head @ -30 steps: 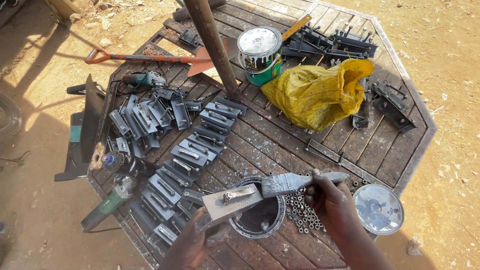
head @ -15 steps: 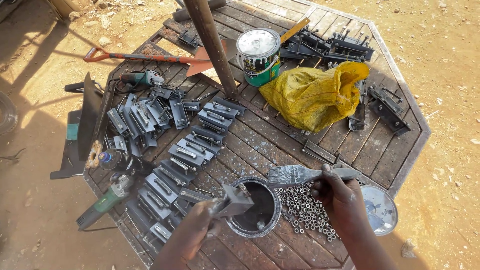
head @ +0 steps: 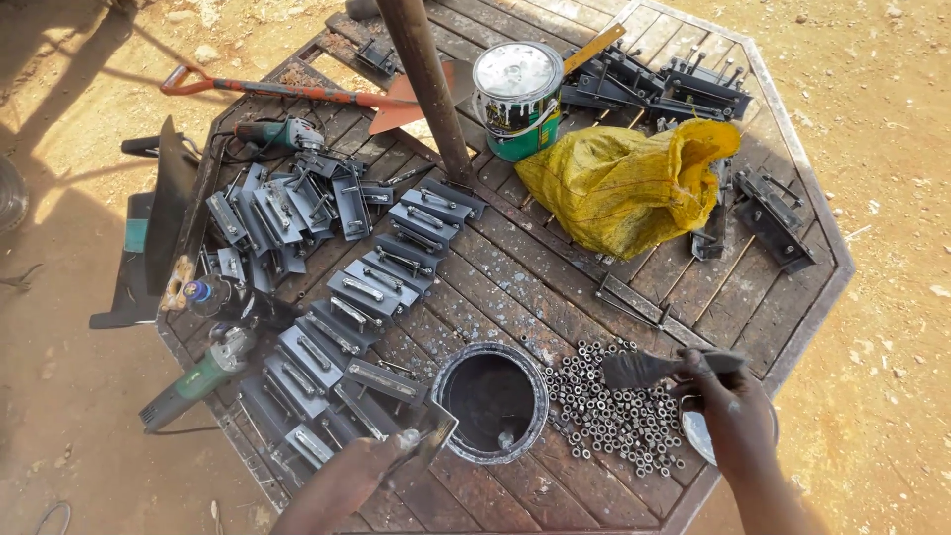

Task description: Painting a metal bracket with black paint using a hand brush on a workshop table.

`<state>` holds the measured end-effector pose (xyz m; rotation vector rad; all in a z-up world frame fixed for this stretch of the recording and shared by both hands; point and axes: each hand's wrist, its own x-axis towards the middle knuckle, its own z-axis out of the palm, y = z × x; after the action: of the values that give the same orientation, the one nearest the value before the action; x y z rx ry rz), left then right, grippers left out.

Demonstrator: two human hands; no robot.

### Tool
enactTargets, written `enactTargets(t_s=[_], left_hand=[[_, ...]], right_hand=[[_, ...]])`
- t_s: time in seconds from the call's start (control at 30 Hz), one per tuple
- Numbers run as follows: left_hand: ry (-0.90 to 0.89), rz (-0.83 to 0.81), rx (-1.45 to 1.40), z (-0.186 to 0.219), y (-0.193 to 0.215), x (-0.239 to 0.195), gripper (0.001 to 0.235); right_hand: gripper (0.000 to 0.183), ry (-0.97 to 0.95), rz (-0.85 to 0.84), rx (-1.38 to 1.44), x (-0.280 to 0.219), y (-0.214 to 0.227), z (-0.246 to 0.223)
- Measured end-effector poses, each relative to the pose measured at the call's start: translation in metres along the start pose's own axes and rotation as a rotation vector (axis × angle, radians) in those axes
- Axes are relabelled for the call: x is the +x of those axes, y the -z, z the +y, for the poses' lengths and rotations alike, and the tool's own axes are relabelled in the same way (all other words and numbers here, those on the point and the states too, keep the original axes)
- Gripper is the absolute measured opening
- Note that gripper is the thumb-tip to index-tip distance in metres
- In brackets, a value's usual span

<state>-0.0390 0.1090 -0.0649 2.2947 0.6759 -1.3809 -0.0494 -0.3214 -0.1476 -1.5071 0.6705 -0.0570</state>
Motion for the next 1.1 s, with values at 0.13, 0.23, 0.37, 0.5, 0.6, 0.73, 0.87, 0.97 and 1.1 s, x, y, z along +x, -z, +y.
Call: enactTargets(t_s=[0.13,0.23,0.37,0.5,0.6,0.73,0.87,0.97,1.1], left_hand=[[-0.381,-0.337,-0.784,-0.055,-0.048,0.070,0.095],[-0.353,-0.510,-1.209,-0.049,-0.064,0.063,0.102],[-0.442,-0.423,-1.249,-0.025,-0.070,0.038,0.104],[-0.474,-0.402,-1.268,-0.017,-0.078,0.033,0.102],[-0.509,-0.450,-1.354,-0.012,-0.085,0.030,0.103],[-0.351,-0.388,-1.391,0.006,-0.092,0.012,0.106],[-0.341,-0.345,-1.484,0.014,-0.112,0.014,0.103],[-0.475,-0.347,-1.411,0.020,-0.116,0.015,0.113],[-0.442,-0.449,-1.467,0.025,-0.110,0.010,0.114]], right_hand=[[0.039,0.246,-0.278,-0.197,-0.025,-0.042,0.011],[0.049,0.640,-0.369,-0.520,-0.037,-0.082,0.026],[0.054,1.052,-0.448,-0.820,-0.033,-0.115,0.052],[0.059,0.937,-0.534,-0.983,-0.027,-0.094,0.058],[0.086,0.922,-0.462,-1.065,-0.001,-0.067,0.075],[0.063,0.586,-0.362,-1.161,0.064,-0.053,0.063],[0.040,0.321,-0.257,-1.282,0.137,-0.061,0.053],[0.048,0.142,-0.324,-1.310,0.171,-0.059,0.068],[0.030,0.094,-0.340,-1.426,0.193,-0.058,0.085]])
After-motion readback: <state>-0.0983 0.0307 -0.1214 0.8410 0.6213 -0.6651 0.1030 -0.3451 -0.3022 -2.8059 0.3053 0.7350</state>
